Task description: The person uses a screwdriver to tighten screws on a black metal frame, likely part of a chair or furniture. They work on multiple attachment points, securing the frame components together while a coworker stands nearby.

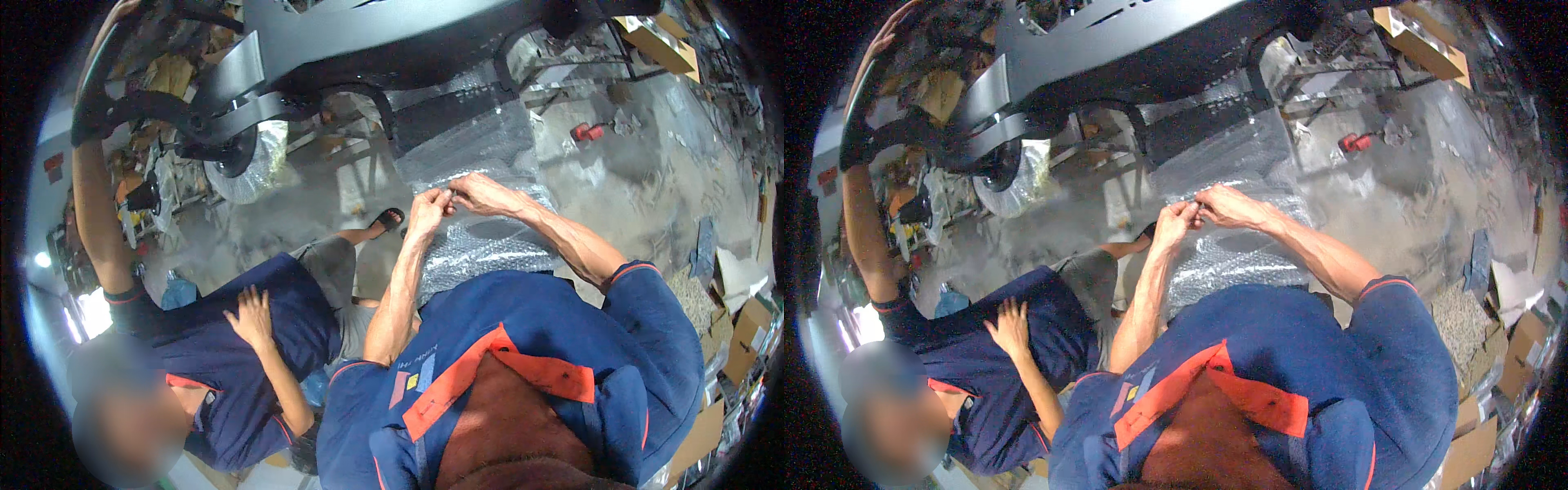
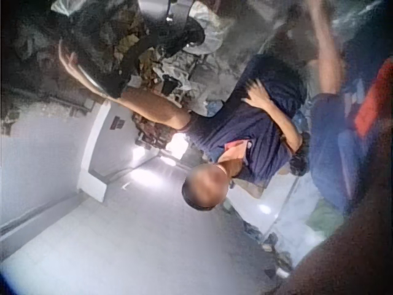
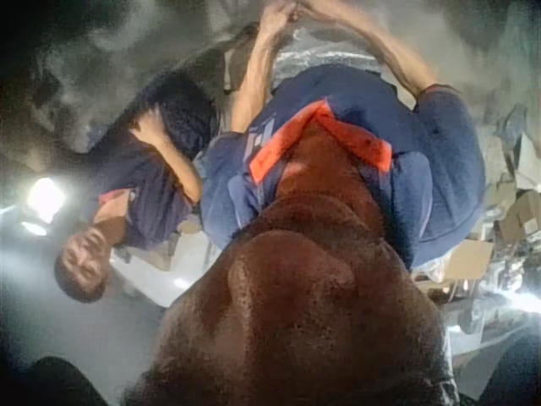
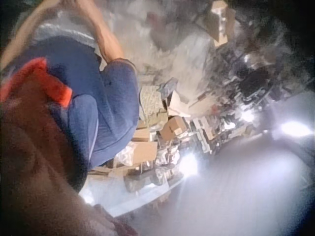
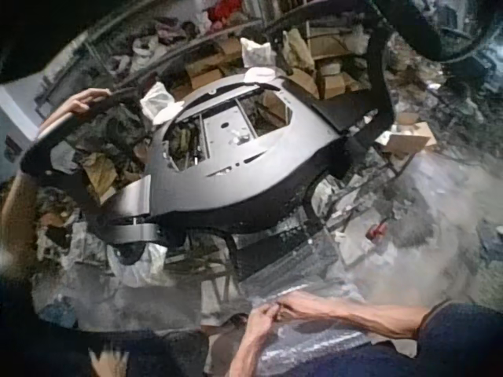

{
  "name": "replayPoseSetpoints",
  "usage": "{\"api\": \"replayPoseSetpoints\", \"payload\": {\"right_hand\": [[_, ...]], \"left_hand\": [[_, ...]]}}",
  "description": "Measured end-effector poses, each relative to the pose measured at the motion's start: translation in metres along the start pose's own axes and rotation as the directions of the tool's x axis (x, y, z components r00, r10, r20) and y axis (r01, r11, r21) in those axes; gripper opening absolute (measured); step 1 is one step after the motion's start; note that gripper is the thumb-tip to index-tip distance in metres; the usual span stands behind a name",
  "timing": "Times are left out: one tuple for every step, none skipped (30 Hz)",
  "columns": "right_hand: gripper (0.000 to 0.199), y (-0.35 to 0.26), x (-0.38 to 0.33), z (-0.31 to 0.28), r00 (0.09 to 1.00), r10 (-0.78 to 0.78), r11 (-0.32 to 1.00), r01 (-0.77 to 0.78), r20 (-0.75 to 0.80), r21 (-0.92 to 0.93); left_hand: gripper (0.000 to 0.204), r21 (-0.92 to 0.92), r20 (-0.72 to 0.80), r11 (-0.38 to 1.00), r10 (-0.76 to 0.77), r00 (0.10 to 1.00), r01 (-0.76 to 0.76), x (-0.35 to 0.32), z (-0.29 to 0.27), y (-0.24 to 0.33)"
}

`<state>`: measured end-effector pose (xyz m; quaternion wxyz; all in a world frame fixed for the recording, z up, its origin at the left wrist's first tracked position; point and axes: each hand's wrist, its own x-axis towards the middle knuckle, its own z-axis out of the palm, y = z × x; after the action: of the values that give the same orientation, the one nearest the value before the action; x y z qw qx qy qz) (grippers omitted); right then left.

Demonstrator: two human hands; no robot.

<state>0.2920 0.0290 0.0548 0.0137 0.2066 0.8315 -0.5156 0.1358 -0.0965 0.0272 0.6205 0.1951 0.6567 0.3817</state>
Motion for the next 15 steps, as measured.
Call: {"api": "replayPoseSetpoints", "payload": {"right_hand": [[0.023, 0.001, -0.001, 0.0, 0.999, 0.031, 0.998, -0.03, -0.013, 0.057], [0.023, 0.001, 0.0, 0.0, 0.994, 0.105, 0.99, -0.103, -0.016, 0.093], [0.023, 0.002, -0.002, 0.0, 0.989, 0.144, 0.972, -0.137, -0.023, 0.191], [0.024, 0.004, -0.003, 0.001, 0.987, 0.159, 0.961, -0.151, -0.018, 0.231], [0.026, 0.008, -0.006, 0.0, 0.983, 0.182, 0.949, -0.172, -0.012, 0.266], [0.027, 0.014, -0.009, -0.001, 0.987, 0.163, 0.937, -0.149, -0.018, 0.315], [0.03, 0.023, -0.014, -0.005, 0.981, 0.183, 0.949, -0.162, -0.058, 0.27], [0.031, 0.036, -0.021, -0.008, 0.954, 0.278, 0.939, -0.245, -0.113, 0.242], [0.032, 0.051, -0.032, -0.013, 0.94, 0.285, 0.938, -0.232, -0.188, 0.259], [0.031, 0.07, -0.044, -0.017, 0.881, 0.34, 0.94, -0.306, -0.329, 0.153], [0.031, 0.092, -0.061, -0.024, 0.84, 0.398, 0.917, -0.378, -0.369, 0.129], [0.031, 0.113, -0.078, -0.025, 0.767, 0.416, 0.901, -0.421, -0.489, 0.107], [0.033, 0.134, -0.094, -0.025, 0.732, 0.53, 0.843, -0.508, -0.428, 0.175], [0.032, 0.152, -0.106, -0.017, 0.735, 0.586, 0.809, -0.511, -0.341, 0.29], [0.031, 0.167, -0.121, -0.007, 0.693, 0.67, 0.733, -0.563, -0.265, 0.381]], "left_hand": [[0.028, -0.032, 0.005, 0.999, -0.01, 1.0, 0.011, 0.0, -0.001, 0.004], [0.028, -0.05, 0.015, 0.999, -0.018, 1.0, 0.019, 0.0, -0.003, 0.007], [0.028, -0.086, 0.044, 0.996, 0.01, 0.999, -0.006, 0.001, -0.003, 0.008], [0.028, -0.099, 0.042, 0.995, -0.007, 0.999, 0.011, 0.003, -0.004, 0.007], [0.027, -0.074, 0.079, 0.997, 0.031, 0.996, -0.025, 0.008, -0.005, 0.003], [0.028, -0.08, 0.094, 0.993, 0.098, 0.991, -0.091, 0.014, -0.006, -0.003], [0.028, -0.075, 0.041, 0.997, 0.032, 0.999, -0.029, 0.022, -0.008, -0.012], [0.03, -0.075, -0.013, 0.994, 0.081, 0.997, -0.082, 0.031, -0.013, -0.022], [0.035, 0.014, -0.152, 0.988, 0.152, 0.977, -0.152, 0.041, -0.019, -0.033], [0.041, 0.114, -0.338, 0.986, 0.153, 0.929, -0.121, 0.052, -0.026, -0.045], [0.047, 0.237, -0.475, 0.968, 0.193, 0.858, -0.086, 0.062, -0.039, -0.055], [0.055, 0.298, -0.564, 0.954, 0.208, 0.799, -0.037, 0.073, -0.052, -0.064], [0.064, 0.242, -0.581, 0.968, 0.094, 0.808, 0.062, 0.081, -0.063, -0.072], [0.066, 0.167, -0.561, 0.972, -0.042, 0.826, 0.163, 0.084, -0.071, -0.082], [0.069, 0.024, -0.497, 0.971, -0.194, 0.846, 0.237, 0.083, -0.076, -0.093]]}}
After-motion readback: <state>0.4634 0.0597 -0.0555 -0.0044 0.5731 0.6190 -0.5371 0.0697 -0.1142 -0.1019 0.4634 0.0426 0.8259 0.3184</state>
